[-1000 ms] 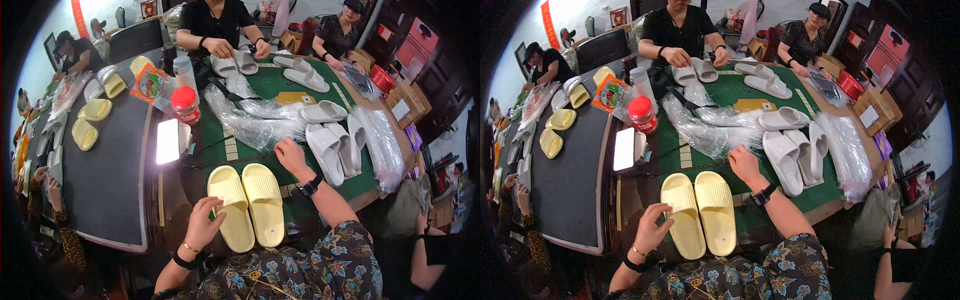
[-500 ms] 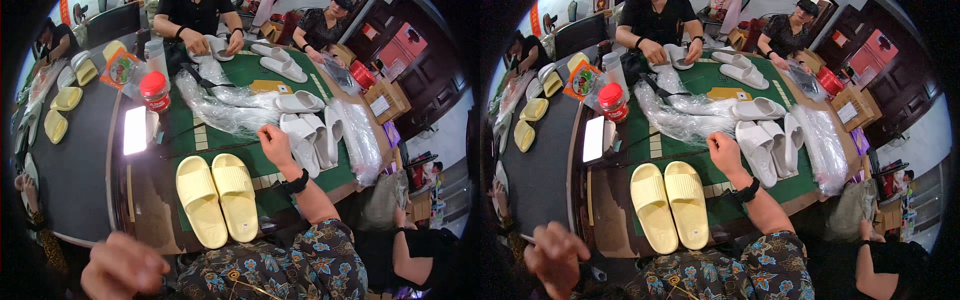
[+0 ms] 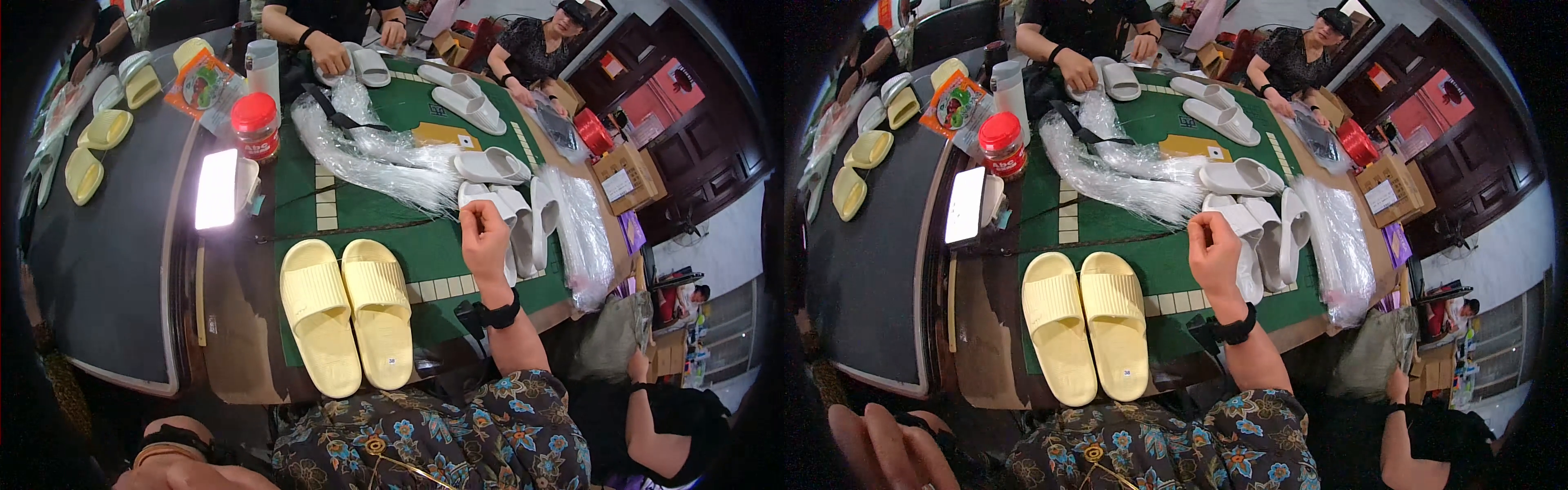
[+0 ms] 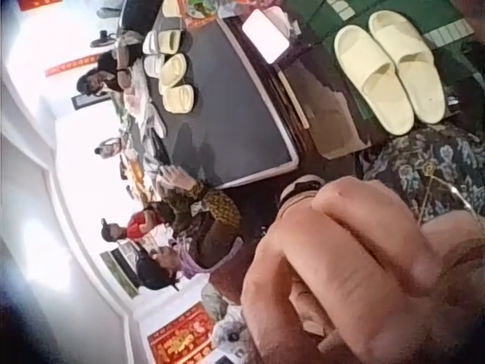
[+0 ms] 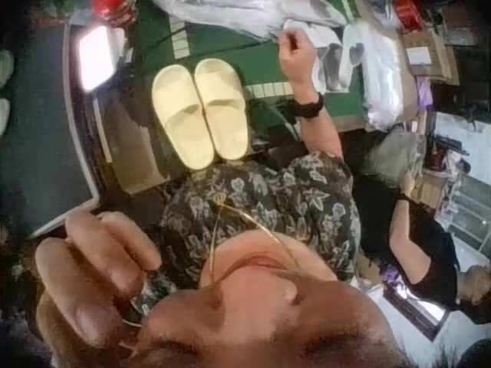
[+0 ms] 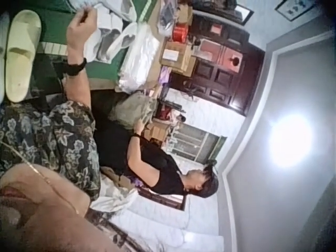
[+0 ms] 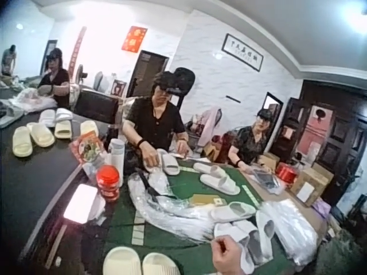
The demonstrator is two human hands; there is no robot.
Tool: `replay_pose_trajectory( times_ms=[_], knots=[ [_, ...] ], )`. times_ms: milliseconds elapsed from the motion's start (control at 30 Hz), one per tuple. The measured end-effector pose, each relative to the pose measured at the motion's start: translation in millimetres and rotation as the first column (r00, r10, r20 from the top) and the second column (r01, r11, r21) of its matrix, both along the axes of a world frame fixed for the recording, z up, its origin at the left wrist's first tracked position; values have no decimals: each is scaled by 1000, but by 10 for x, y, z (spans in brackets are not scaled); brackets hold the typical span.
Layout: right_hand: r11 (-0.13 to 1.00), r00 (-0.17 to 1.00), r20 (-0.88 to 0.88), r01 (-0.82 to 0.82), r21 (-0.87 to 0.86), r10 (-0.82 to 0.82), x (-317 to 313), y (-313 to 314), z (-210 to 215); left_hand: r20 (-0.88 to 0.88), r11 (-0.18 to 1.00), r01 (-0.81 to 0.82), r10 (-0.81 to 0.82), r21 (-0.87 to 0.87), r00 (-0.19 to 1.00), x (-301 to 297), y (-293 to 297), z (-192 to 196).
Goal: Manually assemble and inspect white and yellow slides or sandals at a workstation.
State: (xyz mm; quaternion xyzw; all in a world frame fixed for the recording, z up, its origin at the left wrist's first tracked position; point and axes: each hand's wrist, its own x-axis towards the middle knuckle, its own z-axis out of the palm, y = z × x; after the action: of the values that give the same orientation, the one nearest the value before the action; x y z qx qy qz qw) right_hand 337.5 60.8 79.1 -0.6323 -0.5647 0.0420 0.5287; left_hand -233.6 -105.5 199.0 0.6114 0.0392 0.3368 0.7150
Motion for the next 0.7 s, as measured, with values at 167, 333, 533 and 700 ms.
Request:
replay_pose_trajectory(
  times_ms=[167,333,533,700],
  knots=[
    [1000,1000,6,-19,3,19,-179,33,-88,-73,998,69,-69,-2,995,1422,1032,787],
    [995,999,30,-41,-87,44,-101,6,-140,-165,985,171,-169,0,972,1094,1098,614],
    [998,998,53,-31,-55,33,-97,-40,-175,-264,947,320,-304,22,916,747,1323,413],
    [983,994,23,-100,-153,105,-230,-106,-210,-393,884,459,-393,88,832,1283,1566,824]
  ],
)
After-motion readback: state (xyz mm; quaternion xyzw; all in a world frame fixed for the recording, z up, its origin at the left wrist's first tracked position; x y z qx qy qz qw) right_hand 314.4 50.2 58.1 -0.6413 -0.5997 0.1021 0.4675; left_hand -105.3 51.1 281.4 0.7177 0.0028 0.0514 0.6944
